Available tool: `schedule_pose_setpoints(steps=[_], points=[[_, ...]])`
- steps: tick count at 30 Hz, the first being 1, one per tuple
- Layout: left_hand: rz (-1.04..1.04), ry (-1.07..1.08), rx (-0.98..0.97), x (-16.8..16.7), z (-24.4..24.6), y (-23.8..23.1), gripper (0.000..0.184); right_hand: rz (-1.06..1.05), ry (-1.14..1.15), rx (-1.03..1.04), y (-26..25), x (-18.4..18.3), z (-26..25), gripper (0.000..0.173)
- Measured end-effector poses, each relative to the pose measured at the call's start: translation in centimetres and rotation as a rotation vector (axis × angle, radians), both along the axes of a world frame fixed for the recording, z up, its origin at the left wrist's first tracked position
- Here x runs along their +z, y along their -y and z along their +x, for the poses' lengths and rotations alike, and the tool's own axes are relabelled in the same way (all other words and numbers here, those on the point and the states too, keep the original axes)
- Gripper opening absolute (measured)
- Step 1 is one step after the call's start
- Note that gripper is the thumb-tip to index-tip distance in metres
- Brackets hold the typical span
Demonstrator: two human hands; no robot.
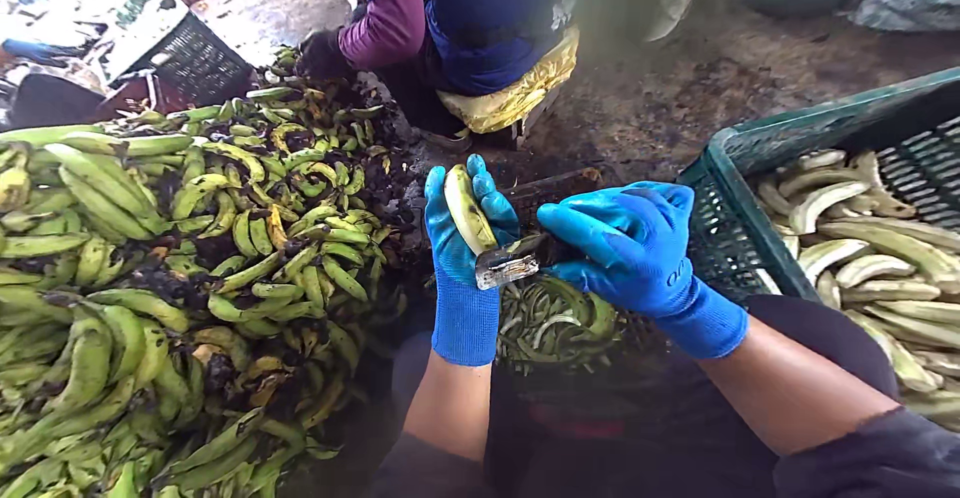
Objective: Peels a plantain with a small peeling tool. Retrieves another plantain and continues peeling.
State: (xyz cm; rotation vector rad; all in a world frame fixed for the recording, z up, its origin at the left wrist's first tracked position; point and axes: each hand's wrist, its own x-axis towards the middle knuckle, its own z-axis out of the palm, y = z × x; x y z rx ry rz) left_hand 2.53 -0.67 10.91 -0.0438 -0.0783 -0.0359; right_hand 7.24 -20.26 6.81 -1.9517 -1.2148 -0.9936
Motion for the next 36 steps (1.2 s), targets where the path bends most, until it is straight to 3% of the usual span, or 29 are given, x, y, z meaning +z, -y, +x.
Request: schedule_pose_setpoints(steps=[7, 8, 10, 12, 13, 14, 17, 21, 24, 25, 27, 31, 33, 36], points=[[0.594, 0.050, 0.333, 1.2, -1.6, -0.4, 0.043, 0.060, -0.132, 0.023, 0.0, -0.4, 0.9, 0.050], [0.575, 0.031, 0.310, 1.5, -1.8, -0.4, 0.048, 0.053, -0.113, 0.021, 0.0, -0.4, 0.8, 0.050], [0.320, -0.002, 0.178, 1.9, -1.8, -0.5, 0.054, 0.031, -0.047, 0.022, 0.0, -0.3, 0.3, 0.049], [0.026, -0.030, 0.031, 1.9, -1.5, -0.6, 0.049, 0.020, 0.023, 0.025, -0.1, -0.1, -0.1, 0.047], [-0.003, -0.048, 0.003, 1.8, -1.5, -0.5, 0.046, 0.014, 0.030, 0.027, -0.2, 0.0, -0.1, 0.046], [0.078, -0.055, 0.012, 1.7, -1.5, -0.2, 0.044, 0.009, 0.009, 0.034, -0.3, 0.2, 0.0, 0.045], [0.575, -0.022, 0.239, 0.8, -2.4, 1.7, 0.034, 0.005, -0.137, 0.033, -0.8, 0.9, 0.3, 0.053], [0.948, -0.052, 0.467, -0.4, -2.5, 3.0, 0.038, 0.048, -0.251, 0.029, -0.9, 0.8, 0.3, 0.055], [1.137, -0.069, 0.447, -0.9, -2.6, 3.2, 0.047, 0.019, -0.757, 0.105, -0.5, 1.9, 1.5, 0.055], [1.124, -0.029, 0.415, -1.1, -2.3, 3.0, 0.049, 0.017, -0.931, 0.097, -0.2, 2.0, 2.0, 0.051], [1.021, 0.036, 0.355, -1.3, -1.6, 2.0, 0.050, 0.011, -0.974, 0.019, 0.3, 2.0, 2.7, 0.053], [0.640, 0.024, 0.125, -1.6, -0.8, -0.1, 0.059, -0.035, -0.519, 0.043, 1.2, 1.2, 2.4, 0.063], [0.436, -0.013, -0.003, -2.0, -0.8, -0.9, 0.058, -0.095, -0.255, 0.136, 1.7, 0.7, 2.1, 0.057], [0.483, -0.044, 0.015, -1.1, -1.1, -0.1, 0.050, -0.162, -0.162, 0.147, 1.5, 1.0, 0.9, 0.046]])
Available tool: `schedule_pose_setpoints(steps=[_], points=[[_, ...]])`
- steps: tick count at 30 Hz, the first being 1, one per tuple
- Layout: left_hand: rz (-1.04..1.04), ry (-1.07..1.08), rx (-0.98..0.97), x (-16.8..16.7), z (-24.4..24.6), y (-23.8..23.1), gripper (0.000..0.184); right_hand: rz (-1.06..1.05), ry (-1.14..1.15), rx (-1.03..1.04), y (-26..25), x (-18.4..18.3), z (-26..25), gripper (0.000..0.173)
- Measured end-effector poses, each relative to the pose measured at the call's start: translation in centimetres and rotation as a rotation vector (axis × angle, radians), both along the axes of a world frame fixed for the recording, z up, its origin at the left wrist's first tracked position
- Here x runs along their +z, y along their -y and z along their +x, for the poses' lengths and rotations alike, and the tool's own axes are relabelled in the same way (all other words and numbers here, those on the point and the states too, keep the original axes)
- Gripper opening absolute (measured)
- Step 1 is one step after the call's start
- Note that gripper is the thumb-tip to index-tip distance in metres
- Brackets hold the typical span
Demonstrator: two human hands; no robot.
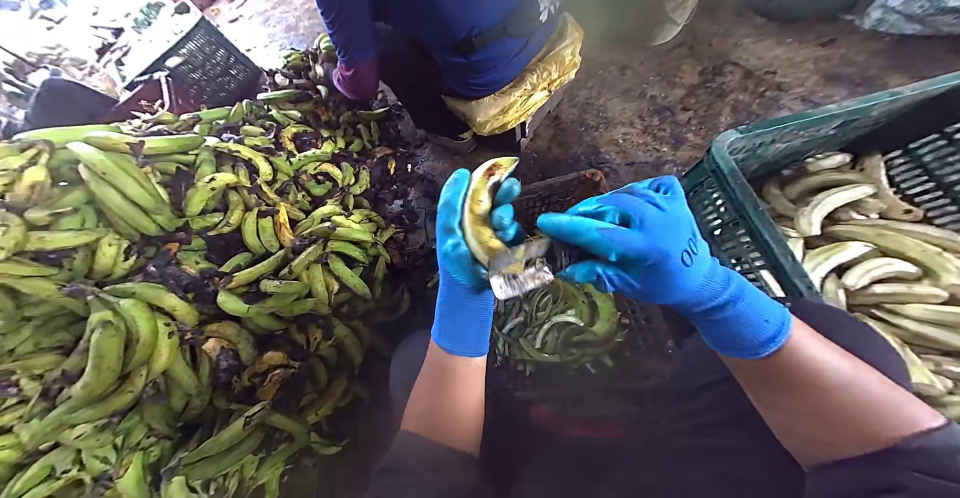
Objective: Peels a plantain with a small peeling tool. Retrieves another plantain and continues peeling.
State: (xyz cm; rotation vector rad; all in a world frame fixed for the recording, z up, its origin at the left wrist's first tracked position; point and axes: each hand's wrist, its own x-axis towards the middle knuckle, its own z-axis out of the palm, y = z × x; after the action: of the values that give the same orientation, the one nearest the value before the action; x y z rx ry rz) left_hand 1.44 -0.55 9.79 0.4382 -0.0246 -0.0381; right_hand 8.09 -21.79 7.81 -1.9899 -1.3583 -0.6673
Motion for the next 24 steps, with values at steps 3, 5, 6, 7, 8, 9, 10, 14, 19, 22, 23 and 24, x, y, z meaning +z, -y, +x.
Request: schedule_pose_setpoints(steps=[3, 5, 6, 7, 8, 9, 10, 14, 19, 22, 23, 24], points=[[0.198, -0.029, 0.229, 0.5, -0.3, 2.8, 0.035, 0.058, -0.236, -0.161, -1.2, 0.2, 0.0, 0.051], [0.292, -0.057, 0.278, 0.1, -0.6, 3.4, 0.034, 0.147, -0.494, -0.258, -1.3, 0.1, 1.5, 0.053], [0.304, -0.056, 0.254, 0.0, -0.6, 3.0, 0.038, 0.193, -0.618, -0.276, -1.0, 0.2, 2.3, 0.052], [0.290, -0.058, 0.230, 0.0, -0.4, 2.4, 0.042, 0.227, -0.694, -0.258, -0.6, 0.4, 2.8, 0.053], [0.259, -0.061, 0.197, -0.1, 0.0, 1.6, 0.046, 0.225, -0.708, -0.194, -0.1, 0.6, 2.9, 0.054], [0.222, -0.075, 0.155, -0.3, 0.2, 0.7, 0.050, 0.186, -0.664, -0.085, 0.4, 0.7, 2.6, 0.056], [0.227, -0.102, 0.146, -0.5, 0.3, 0.1, 0.048, 0.125, -0.553, 0.028, 0.8, 0.6, 2.2, 0.058], [0.465, -0.094, 0.210, -0.6, -0.3, -0.2, 0.039, -0.072, -0.316, 0.129, 0.2, -0.4, 0.5, 0.056], [0.701, -0.081, 0.349, -0.9, -1.6, 2.1, 0.043, 0.177, -0.457, -0.206, -0.7, -1.1, 1.6, 0.054], [0.521, -0.162, 0.296, -2.0, -1.9, -0.4, 0.043, 0.273, -0.900, -0.086, 0.6, -0.5, 1.9, 0.045], [0.473, -0.258, 0.314, -2.6, -1.7, -1.3, 0.042, 0.152, -0.971, -0.054, 1.2, -0.3, 1.9, 0.040], [0.465, -0.357, 0.319, -3.3, -1.4, -2.3, 0.042, -0.093, -0.954, -0.073, 1.7, -0.2, 2.0, 0.037]])
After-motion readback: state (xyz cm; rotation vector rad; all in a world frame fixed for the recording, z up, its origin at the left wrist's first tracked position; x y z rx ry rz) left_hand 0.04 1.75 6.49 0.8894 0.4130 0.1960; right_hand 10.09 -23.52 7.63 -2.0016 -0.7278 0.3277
